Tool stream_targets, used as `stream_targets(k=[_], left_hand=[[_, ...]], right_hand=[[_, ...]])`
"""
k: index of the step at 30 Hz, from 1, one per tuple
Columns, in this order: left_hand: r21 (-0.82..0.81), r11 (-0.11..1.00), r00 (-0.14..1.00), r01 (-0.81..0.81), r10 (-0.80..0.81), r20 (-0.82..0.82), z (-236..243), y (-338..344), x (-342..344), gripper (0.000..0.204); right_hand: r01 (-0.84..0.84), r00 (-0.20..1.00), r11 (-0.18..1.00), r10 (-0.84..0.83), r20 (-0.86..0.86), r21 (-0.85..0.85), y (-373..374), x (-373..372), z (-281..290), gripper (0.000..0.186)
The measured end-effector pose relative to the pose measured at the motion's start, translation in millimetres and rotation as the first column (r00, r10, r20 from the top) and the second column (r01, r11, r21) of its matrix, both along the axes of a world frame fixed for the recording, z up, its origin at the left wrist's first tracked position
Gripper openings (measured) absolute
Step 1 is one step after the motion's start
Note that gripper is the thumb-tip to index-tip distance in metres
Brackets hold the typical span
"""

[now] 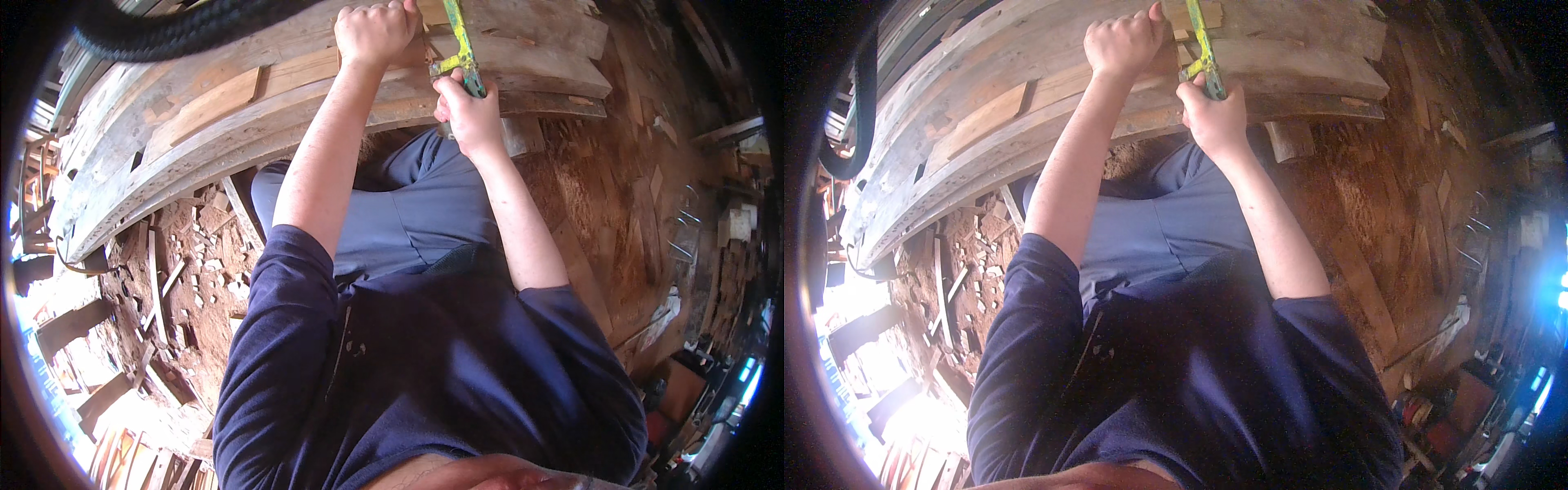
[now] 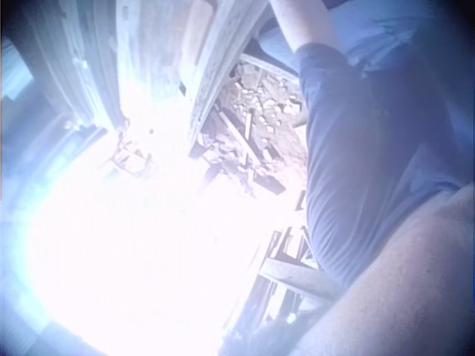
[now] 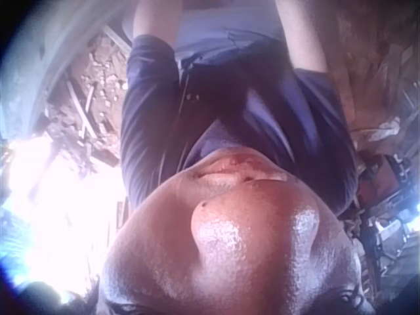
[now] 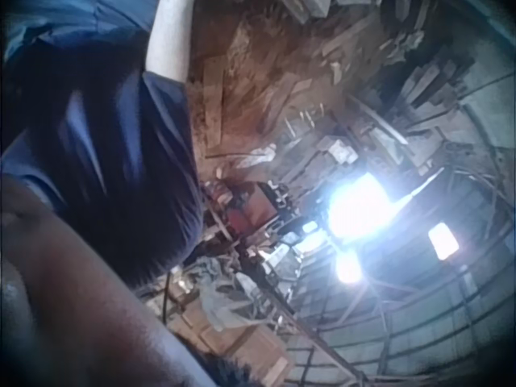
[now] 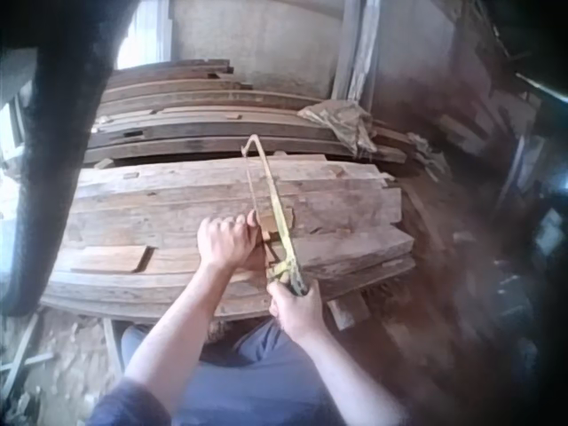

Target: The person sits on the floor and uses a hand saw to cut small wooden planks on a workbench. They repeatedly position the planks and saw them into smaller pieces.

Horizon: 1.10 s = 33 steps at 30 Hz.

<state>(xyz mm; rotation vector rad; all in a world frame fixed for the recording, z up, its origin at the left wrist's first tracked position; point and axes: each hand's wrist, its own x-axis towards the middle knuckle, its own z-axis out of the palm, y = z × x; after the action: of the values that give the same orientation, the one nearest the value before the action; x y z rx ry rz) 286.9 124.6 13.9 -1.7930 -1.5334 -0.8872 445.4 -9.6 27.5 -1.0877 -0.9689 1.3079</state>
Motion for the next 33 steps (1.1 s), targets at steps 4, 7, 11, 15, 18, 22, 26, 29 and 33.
stream_targets(k=[4, 7, 11, 15, 18, 22, 26, 29, 33], left_hand=[[0.055, 0.993, 0.983, 0.109, -0.116, 0.139, 2.0, -0.1, -0.1, 0.044], [-0.017, 0.993, 0.983, 0.119, -0.115, 0.146, 3.7, 2.2, -1.6, 0.044], [0.002, 0.993, 0.985, 0.121, -0.120, 0.128, 5.5, 0.2, -0.9, 0.044], [0.032, 0.993, 0.981, 0.117, -0.120, 0.153, 8.7, -10.1, 2.4, 0.043], [0.100, 0.988, 0.981, 0.116, -0.130, 0.147, 10.4, -17.2, 5.3, 0.044], [-0.044, 0.998, 0.992, 0.052, -0.047, 0.117, 12.2, -14.6, 4.9, 0.047], [-0.063, 0.997, 0.994, 0.041, -0.034, 0.102, 10.1, -4.9, 2.8, 0.052], [-0.233, 0.972, 0.993, -0.025, 0.050, 0.104, 11.3, 4.6, 1.9, 0.058], [-0.311, 0.950, 0.990, -0.036, 0.076, 0.117, 14.4, 7.5, 1.7, 0.063]], right_hand=[[0.031, 0.998, 0.999, -0.030, 0.048, -0.024, -23.9, 9.4, -11.4, 0.024], [-0.007, 1.000, 0.999, 0.007, 0.001, -0.049, -56.6, 25.7, -17.2, 0.026], [-0.047, 0.999, 0.996, 0.046, -0.007, -0.082, -89.2, 44.2, -10.3, 0.026], [-0.068, 0.998, 0.996, 0.069, 0.007, -0.055, -79.8, 35.7, 6.0, 0.027], [-0.054, 0.997, 0.998, 0.054, 0.051, -0.014, -42.2, 15.3, 14.2, 0.026], [-0.061, 0.994, 0.998, 0.062, 0.088, -0.015, -3.2, 4.3, 19.1, 0.023], [-0.044, 0.992, 0.999, 0.046, 0.115, -0.018, -22.0, 13.1, 9.8, 0.022], [-0.017, 0.992, 0.997, 0.026, 0.123, -0.072, -57.2, 21.9, -0.9, 0.024], [-0.053, 0.998, 0.989, 0.048, -0.038, -0.135, -88.3, 35.5, -3.0, 0.023]])
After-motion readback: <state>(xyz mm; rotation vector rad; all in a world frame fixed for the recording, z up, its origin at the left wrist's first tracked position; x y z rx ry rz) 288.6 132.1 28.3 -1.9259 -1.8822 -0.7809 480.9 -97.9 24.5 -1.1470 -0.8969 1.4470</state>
